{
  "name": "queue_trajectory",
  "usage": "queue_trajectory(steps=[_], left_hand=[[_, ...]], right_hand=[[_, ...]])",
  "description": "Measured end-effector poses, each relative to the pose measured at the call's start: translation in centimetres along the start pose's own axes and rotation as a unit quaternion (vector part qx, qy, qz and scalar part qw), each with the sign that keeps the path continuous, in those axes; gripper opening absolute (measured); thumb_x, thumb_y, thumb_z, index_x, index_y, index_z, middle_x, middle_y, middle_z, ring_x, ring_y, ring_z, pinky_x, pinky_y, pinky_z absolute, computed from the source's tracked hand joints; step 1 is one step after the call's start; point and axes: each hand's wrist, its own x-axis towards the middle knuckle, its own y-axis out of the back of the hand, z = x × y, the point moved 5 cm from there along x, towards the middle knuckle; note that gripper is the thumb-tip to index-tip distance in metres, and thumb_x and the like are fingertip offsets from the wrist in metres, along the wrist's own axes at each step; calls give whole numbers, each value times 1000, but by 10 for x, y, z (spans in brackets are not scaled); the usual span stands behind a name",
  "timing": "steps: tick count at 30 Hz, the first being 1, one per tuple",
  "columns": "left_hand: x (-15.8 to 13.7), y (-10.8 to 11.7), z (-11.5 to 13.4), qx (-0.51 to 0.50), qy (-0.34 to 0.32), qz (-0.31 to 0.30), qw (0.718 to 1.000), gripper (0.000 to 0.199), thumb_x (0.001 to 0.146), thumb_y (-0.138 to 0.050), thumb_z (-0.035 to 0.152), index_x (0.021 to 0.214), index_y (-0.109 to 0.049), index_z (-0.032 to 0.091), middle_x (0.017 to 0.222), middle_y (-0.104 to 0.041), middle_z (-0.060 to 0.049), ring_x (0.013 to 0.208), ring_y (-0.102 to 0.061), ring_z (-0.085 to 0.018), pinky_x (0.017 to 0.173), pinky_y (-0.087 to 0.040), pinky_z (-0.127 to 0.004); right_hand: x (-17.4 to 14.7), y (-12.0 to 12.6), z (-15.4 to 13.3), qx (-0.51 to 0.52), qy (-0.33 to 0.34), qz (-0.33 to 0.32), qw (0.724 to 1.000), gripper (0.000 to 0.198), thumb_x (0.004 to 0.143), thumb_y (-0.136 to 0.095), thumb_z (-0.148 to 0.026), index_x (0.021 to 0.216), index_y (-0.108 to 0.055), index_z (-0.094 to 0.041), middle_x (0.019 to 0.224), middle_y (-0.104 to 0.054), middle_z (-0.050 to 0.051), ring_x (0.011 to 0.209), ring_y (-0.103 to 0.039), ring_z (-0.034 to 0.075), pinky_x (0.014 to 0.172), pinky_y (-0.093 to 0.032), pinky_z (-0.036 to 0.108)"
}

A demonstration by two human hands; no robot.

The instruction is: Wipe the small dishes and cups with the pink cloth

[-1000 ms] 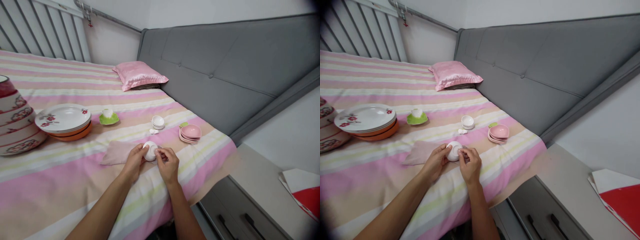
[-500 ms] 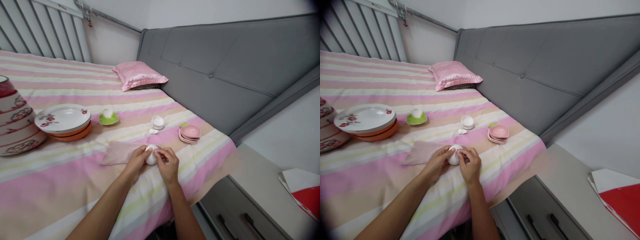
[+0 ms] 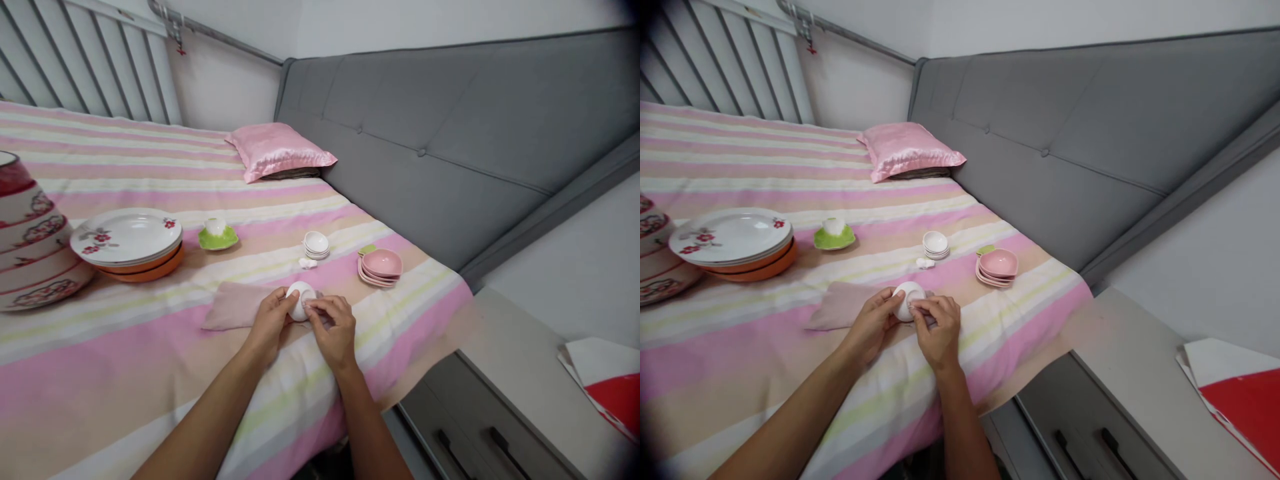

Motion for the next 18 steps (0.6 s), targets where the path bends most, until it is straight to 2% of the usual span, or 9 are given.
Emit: queue_trajectory(steps=[4, 7, 9, 13, 18], left_hand=[[-1, -3, 5, 12, -32, -5, 999, 27, 70, -68, 35, 85, -59, 14, 72, -63, -1, 63, -57, -11, 65, -46, -24], [0, -3, 5, 45, -54, -4, 998, 30, 68, -69, 36, 86, -59, 14, 70, -62, -1, 65, -57, -12, 66, -45, -25], [2, -1, 3, 80, -64, -3, 995, 31, 68, -69, 38, 85, -59, 14, 70, -62, -1, 66, -58, -13, 65, -44, -25], [5, -2, -1, 165, -93, -33, 981, 29, 71, -65, 40, 82, -58, 14, 72, -62, -2, 65, -56, -13, 61, -43, -24], [-1, -8, 3, 305, -137, -68, 940, 24, 75, -59, 38, 81, -62, 15, 76, -64, -5, 70, -56, -16, 62, -42, -25]], right_hand=[[0, 4, 11, 75, -74, 51, 993, 14, 82, -57, -28, 86, -67, -19, 83, -64, 5, 78, -59, 16, 70, -48, 28], [-2, 8, 20, 122, -144, 111, 976, 18, 80, -58, -32, 84, -64, -16, 78, -63, 4, 68, -58, 13, 63, -48, 25], [-3, 10, 24, 146, -168, 139, 965, 19, 79, -60, -33, 83, -63, -15, 75, -63, 3, 67, -58, 13, 63, -48, 25], [-3, 12, 18, 153, -133, 142, 969, 15, 79, -60, -29, 83, -63, -15, 78, -63, 4, 70, -59, 14, 66, -48, 26], [0, 7, 3, 96, -44, 65, 992, 10, 80, -59, -22, 85, -66, -18, 82, -62, 4, 74, -59, 14, 67, -49, 25]])
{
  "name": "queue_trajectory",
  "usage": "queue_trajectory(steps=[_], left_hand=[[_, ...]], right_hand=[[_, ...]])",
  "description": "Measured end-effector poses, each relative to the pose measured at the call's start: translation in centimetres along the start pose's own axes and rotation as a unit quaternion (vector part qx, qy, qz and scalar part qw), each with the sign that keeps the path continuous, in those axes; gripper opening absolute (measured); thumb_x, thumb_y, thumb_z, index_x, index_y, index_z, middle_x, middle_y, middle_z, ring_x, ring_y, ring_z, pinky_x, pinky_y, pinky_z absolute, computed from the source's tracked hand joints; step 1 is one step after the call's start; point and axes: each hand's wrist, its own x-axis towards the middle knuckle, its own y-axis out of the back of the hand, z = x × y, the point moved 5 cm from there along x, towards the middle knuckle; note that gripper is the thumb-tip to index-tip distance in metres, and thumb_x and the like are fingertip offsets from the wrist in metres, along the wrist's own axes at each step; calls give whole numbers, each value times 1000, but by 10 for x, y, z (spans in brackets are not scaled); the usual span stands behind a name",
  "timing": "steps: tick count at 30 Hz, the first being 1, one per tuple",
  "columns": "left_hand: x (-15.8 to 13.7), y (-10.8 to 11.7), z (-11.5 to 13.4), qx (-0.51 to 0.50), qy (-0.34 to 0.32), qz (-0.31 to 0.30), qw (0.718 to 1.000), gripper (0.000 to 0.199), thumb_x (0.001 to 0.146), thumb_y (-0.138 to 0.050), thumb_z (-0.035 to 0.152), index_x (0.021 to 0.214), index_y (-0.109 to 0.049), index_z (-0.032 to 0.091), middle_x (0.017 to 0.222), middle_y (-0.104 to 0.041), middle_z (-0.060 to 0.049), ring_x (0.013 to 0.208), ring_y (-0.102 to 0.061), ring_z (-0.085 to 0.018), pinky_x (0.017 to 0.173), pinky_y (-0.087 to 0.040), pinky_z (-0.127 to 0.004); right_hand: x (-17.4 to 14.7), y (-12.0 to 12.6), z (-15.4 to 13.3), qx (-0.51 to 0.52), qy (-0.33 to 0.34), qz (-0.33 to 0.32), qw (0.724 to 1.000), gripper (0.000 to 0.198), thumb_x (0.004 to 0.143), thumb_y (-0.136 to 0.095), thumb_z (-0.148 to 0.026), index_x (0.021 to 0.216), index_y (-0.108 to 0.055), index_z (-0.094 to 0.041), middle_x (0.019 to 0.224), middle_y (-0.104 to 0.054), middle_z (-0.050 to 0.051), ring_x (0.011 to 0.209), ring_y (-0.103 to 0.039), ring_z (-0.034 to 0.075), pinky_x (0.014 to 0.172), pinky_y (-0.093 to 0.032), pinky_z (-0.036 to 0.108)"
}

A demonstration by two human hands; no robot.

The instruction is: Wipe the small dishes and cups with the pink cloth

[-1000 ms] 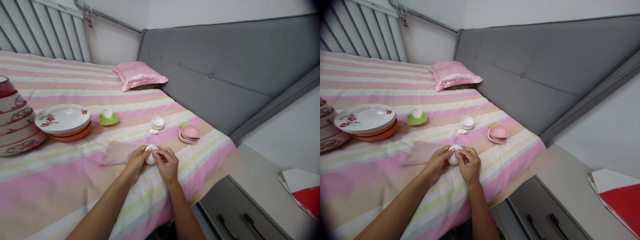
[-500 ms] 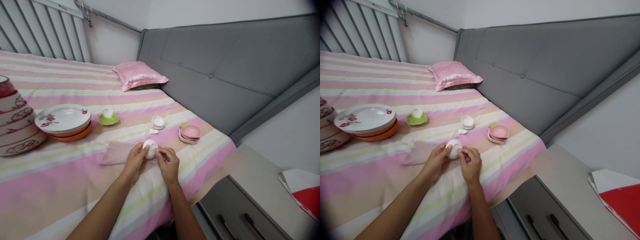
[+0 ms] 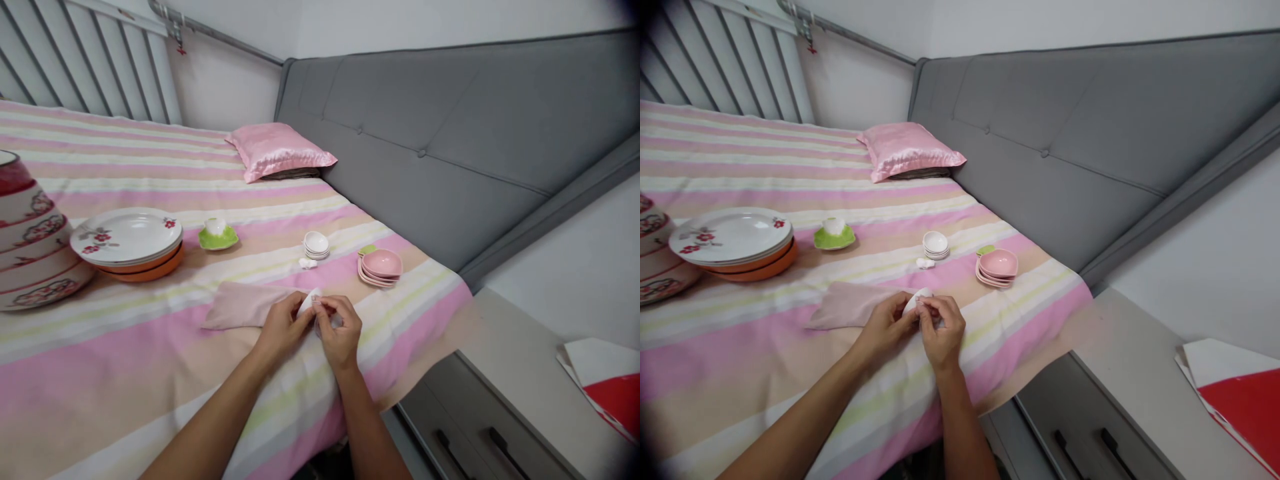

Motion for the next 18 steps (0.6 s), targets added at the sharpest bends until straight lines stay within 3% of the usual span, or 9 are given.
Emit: queue_trajectory(steps=[6, 12, 15, 18], left_hand=[[0, -1, -1, 22, -8, -25, 999, 23, 75, -58, 37, 81, -63, 15, 74, -63, -4, 68, -55, -16, 61, -41, -26], [4, 7, -16, -162, 91, 54, 981, 31, 66, -68, 40, 78, -59, 13, 67, -60, -1, 62, -54, -13, 59, -40, -24], [4, 11, -15, -189, 110, 82, 972, 32, 67, -66, 42, 78, -58, 14, 64, -59, 0, 59, -53, -12, 60, -40, -24], [3, 13, -15, -202, 123, 91, 967, 32, 65, -67, 42, 77, -58, 14, 62, -59, 1, 58, -54, -13, 59, -41, -25]], right_hand=[[4, 3, 8, -37, -30, 38, 998, 14, 82, -57, -26, 86, -66, -16, 82, -62, 5, 70, -58, 13, 64, -48, 24], [18, -6, 28, -69, -93, 10, 993, 25, 83, -53, -34, 98, -64, -17, 88, -65, 6, 69, -58, 13, 64, -48, 24], [40, -18, 36, -110, -73, -26, 991, 30, 84, -47, -32, 107, -61, -18, 102, -63, 8, 80, -60, 16, 73, -49, 28], [65, -41, 47, -183, -40, -132, 973, 26, 81, -49, -25, 101, -66, -22, 119, -56, 9, 85, -60, 16, 85, -46, 31]])
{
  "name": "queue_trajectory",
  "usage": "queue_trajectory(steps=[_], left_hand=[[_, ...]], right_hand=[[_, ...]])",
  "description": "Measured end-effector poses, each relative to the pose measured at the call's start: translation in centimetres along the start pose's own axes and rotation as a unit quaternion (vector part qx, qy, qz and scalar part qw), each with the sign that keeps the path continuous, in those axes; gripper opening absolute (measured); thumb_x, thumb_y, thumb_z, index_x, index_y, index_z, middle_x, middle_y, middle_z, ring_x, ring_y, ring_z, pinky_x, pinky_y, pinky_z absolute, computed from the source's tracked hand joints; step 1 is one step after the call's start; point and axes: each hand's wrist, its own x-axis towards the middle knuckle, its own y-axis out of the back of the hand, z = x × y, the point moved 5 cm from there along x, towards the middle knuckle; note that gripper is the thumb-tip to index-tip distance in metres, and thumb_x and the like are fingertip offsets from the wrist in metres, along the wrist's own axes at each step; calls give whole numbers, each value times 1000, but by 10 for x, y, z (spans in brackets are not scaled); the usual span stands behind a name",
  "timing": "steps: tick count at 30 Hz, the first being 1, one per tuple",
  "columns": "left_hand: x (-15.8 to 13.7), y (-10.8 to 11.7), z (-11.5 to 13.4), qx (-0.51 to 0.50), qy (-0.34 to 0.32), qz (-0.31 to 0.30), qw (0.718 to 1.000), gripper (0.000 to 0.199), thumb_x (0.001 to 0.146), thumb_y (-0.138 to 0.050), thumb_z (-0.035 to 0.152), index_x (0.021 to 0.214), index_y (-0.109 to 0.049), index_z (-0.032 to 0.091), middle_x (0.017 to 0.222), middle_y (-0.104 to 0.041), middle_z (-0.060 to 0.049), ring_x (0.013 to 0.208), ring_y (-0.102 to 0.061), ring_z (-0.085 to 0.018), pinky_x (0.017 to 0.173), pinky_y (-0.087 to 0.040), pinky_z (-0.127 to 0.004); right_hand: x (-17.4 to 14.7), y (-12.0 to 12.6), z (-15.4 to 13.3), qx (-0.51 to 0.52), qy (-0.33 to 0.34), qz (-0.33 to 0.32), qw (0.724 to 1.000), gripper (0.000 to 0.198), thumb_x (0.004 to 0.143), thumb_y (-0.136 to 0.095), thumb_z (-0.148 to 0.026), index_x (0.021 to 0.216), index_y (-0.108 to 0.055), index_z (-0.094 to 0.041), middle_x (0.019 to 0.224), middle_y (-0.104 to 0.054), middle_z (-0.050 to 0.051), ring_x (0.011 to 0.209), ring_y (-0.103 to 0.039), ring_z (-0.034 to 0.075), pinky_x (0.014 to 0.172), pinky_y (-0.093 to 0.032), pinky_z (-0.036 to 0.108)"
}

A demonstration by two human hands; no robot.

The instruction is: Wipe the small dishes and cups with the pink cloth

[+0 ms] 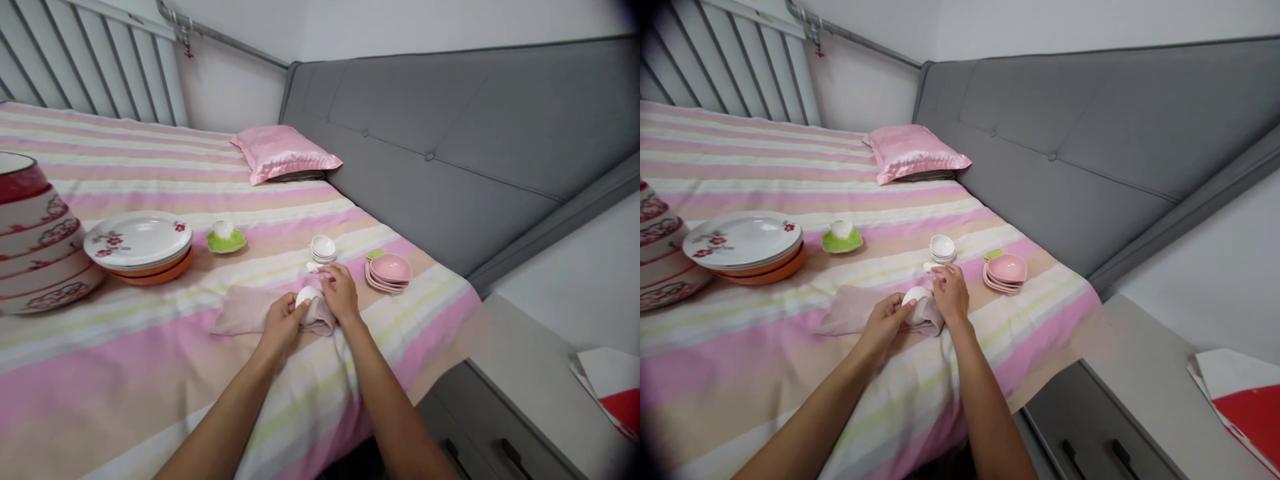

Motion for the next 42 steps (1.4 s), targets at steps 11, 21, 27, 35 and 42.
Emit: queue_trajectory(steps=[11, 21, 27, 35, 42], left_hand=[[2, 4, -4, -9, 6, 6, 1000, 31, 65, -68, 42, 76, -57, 15, 61, -58, 1, 58, -54, -13, 59, -40, -25], [0, 3, -1, 10, 28, 10, 1000, 36, 66, -67, 45, 81, -58, 14, 65, -61, 0, 59, -55, -13, 59, -40, -25], [0, 2, 2, 9, 27, 6, 1000, 40, 64, -68, 47, 83, -59, 14, 70, -64, -3, 65, -59, -17, 61, -42, -27], [1, 4, 0, 38, 9, 14, 999, 39, 64, -66, 50, 80, -60, 14, 65, -63, -3, 62, -59, -17, 56, -42, -26], [0, 0, -1, -11, 18, -1, 1000, 37, 64, -68, 46, 81, -59, 14, 66, -62, -1, 63, -59, -16, 63, -45, -28]], right_hand=[[34, -31, 7, -91, 24, -65, 993, 28, 69, -53, -3, 77, -72, -21, 88, -69, 6, 86, -62, 18, 84, -47, 32], [53, 122, 33, -165, -25, 147, 975, 34, 74, -47, -13, 99, -69, -11, 113, -60, 17, 105, -56, 25, 97, -39, 41], [67, 169, 66, -187, -68, 179, 964, 35, 71, -51, -15, 101, -68, -9, 116, -58, 22, 90, -62, 24, 94, -40, 43], [7, 101, -9, 56, -21, -2, 998, 26, 75, -54, -26, 95, -70, -19, 93, -71, 7, 76, -64, 19, 71, -51, 33], [-50, 34, -31, -15, -63, -17, 998, 38, 71, -62, -26, 108, -64, -18, 105, -66, 12, 91, -62, 25, 80, -49, 40]])
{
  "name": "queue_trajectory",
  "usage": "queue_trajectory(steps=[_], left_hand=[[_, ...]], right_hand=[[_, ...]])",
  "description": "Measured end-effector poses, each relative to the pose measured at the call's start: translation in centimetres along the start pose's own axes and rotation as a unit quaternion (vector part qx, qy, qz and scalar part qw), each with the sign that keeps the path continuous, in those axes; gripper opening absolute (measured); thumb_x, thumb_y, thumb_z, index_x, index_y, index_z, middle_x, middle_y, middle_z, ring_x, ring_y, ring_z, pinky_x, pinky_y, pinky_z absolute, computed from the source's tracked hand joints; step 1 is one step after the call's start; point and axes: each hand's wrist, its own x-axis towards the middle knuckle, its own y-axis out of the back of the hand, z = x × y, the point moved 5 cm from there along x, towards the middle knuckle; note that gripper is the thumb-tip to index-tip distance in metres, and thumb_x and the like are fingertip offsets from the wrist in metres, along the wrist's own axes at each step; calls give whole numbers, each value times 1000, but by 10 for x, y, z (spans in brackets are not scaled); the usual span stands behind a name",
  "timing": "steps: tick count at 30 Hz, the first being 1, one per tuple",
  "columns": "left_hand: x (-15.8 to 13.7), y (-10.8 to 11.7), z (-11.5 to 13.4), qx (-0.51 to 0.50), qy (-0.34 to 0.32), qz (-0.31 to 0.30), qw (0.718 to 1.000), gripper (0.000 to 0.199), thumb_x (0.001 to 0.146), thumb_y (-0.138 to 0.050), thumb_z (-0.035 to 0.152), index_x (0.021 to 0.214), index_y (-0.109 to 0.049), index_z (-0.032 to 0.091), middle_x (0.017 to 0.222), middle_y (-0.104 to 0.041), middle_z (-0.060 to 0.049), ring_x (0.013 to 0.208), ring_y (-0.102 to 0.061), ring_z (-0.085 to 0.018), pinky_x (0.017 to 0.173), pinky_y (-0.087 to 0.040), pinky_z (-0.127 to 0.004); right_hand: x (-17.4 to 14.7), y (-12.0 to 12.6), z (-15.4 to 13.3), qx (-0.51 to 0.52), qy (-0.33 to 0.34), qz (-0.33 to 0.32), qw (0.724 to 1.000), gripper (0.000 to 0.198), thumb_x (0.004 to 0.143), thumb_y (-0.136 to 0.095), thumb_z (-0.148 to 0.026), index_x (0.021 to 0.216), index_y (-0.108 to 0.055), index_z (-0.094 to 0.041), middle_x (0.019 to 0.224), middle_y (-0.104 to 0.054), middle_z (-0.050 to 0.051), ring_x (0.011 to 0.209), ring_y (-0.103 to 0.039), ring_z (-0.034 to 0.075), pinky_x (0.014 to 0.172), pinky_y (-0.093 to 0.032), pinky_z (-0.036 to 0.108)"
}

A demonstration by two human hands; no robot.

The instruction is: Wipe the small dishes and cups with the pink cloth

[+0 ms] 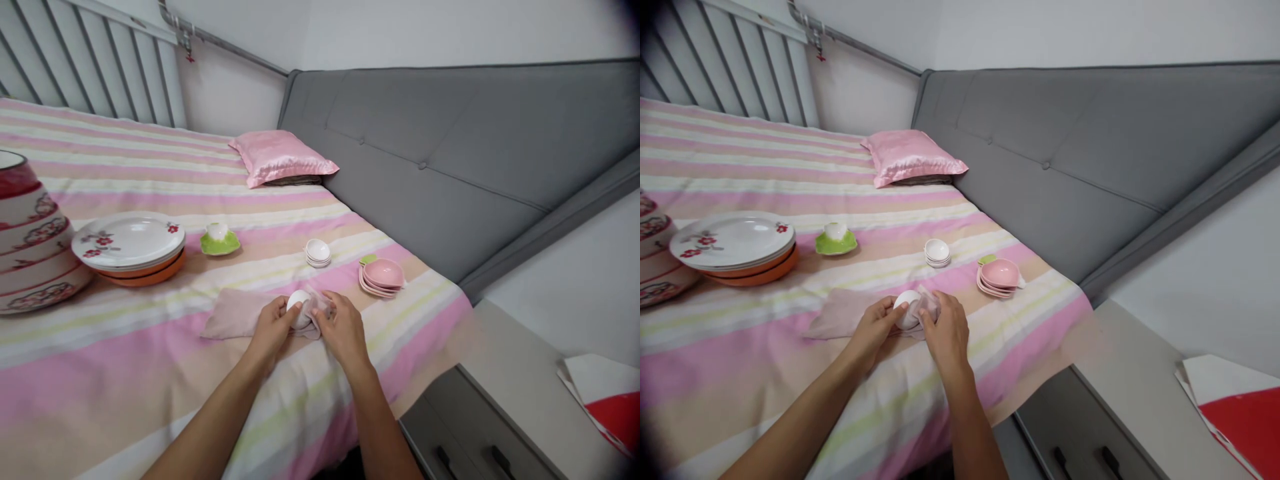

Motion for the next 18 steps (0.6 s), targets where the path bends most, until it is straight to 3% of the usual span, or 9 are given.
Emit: queue_trajectory(steps=[7, 13, 15, 18], left_hand=[[0, -2, 0, 5, -5, 3, 1000, 39, 59, -74, 40, 81, -58, 13, 72, -66, -3, 66, -60, -16, 66, -46, -29], [0, -6, 2, 50, -24, -10, 998, 38, 53, -77, 30, 81, -58, 14, 72, -67, -3, 65, -61, -17, 64, -47, -30], [0, -5, 3, 85, -51, -6, 995, 31, 56, -73, 29, 80, -59, 15, 70, -66, -3, 63, -60, -17, 61, -45, -28], [-1, -4, 6, 144, -104, -6, 984, 23, 64, -66, 27, 82, -59, 16, 72, -65, -2, 65, -59, -16, 60, -43, -26]], right_hand=[[-5, -13, 24, 87, -5, 21, 996, 24, 76, -54, -21, 96, -69, -20, 95, -71, 8, 84, -64, 20, 77, -51, 34], [-2, -11, 34, 229, -79, 70, 968, 23, 76, -55, -27, 92, -66, -15, 84, -70, 7, 74, -65, 18, 70, -52, 30], [0, -8, 27, 265, -60, 81, 959, 22, 78, -55, -28, 93, -64, -14, 85, -69, 6, 75, -63, 17, 70, -51, 29], [-1, -5, 5, 233, 33, 65, 970, 20, 81, -53, -25, 96, -64, -17, 92, -66, 6, 85, -60, 17, 79, -49, 31]])
